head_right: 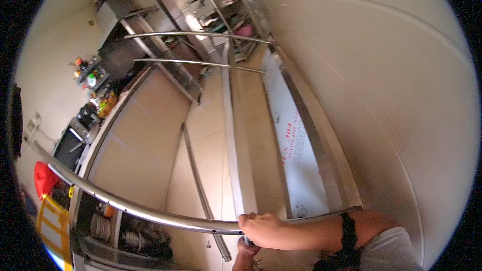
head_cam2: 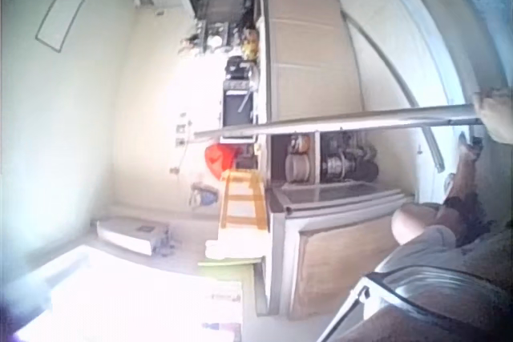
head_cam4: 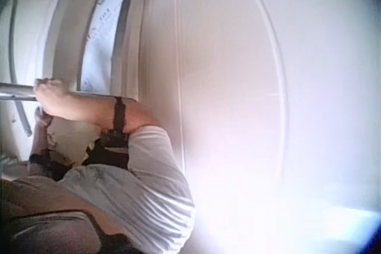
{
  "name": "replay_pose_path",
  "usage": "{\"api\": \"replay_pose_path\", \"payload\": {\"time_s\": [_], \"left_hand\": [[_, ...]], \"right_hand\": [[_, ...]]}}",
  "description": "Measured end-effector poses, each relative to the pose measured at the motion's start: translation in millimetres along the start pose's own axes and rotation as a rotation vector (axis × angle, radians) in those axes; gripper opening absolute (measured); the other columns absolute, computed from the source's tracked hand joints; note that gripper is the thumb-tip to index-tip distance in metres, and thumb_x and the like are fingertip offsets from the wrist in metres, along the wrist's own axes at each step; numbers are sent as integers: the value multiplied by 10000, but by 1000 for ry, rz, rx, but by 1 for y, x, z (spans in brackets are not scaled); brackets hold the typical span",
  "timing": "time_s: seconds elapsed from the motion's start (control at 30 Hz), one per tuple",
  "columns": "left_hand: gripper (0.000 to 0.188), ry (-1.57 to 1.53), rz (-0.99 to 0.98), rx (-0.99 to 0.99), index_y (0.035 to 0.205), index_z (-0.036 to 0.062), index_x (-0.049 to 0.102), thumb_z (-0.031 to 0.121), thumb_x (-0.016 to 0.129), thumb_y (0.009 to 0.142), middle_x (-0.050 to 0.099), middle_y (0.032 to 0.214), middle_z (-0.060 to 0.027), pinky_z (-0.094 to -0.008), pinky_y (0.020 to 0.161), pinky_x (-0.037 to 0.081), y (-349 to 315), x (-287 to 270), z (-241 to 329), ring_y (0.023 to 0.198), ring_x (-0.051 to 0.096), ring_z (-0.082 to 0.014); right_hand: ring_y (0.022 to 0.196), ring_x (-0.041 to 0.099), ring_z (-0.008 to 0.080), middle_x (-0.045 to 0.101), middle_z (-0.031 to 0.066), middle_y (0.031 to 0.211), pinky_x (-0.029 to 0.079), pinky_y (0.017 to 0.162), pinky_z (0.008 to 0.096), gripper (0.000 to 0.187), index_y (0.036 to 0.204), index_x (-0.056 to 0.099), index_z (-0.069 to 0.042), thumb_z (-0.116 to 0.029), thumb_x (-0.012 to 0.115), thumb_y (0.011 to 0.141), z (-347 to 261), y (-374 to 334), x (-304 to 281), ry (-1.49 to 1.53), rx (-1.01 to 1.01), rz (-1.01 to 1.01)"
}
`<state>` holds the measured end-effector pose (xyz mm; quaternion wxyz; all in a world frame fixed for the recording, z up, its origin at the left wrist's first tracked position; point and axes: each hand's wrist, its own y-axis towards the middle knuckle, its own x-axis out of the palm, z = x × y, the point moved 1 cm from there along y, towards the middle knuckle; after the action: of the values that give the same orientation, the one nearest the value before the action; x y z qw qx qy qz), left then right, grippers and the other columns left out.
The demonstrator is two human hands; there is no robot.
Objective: Assembling a stainless steel metal shelving unit by connecting poles and shelves with screws.
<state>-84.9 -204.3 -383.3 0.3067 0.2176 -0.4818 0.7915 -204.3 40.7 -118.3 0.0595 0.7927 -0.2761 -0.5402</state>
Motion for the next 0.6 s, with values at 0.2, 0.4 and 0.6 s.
{"api": "replay_pose_path", "payload": {"time_s": [0.2, 0.4, 0.6], "left_hand": [[460, 721, -224, 234, 1118, 132, 512, 392, 220, 875, 589, 1046, -74, -424, 831, 426, 45, -75, 21, 1000, 534, -265], [475, 95, -41, -58, 1140, 135, 492, 370, 185, 864, 564, 1099, -77, -455, 865, 413, -17, 14, 18, 1047, 512, -268], [483, 98, -97, -100, 1183, 125, 455, 358, 182, 860, 540, 1140, -94, -470, 894, 397, -5, -10, 28, 1076, 497, -282]], "right_hand": [[491, 610, 214, 575, 124, 580, 458, 382, 311, 158, 731, 455, 20, -55, 565, 644, -1, 5, 22, -47, -2, 114], [466, 595, 193, 562, 108, 538, 449, 373, 292, 165, 716, 488, 23, -90, 574, 633, 0, 6, 41, -100, -8, 231], [485, 601, 181, 580, 104, 558, 457, 377, 291, 161, 730, 517, 11, -123, 568, 656, 1, 13, 62, -143, 94, 214]]}}
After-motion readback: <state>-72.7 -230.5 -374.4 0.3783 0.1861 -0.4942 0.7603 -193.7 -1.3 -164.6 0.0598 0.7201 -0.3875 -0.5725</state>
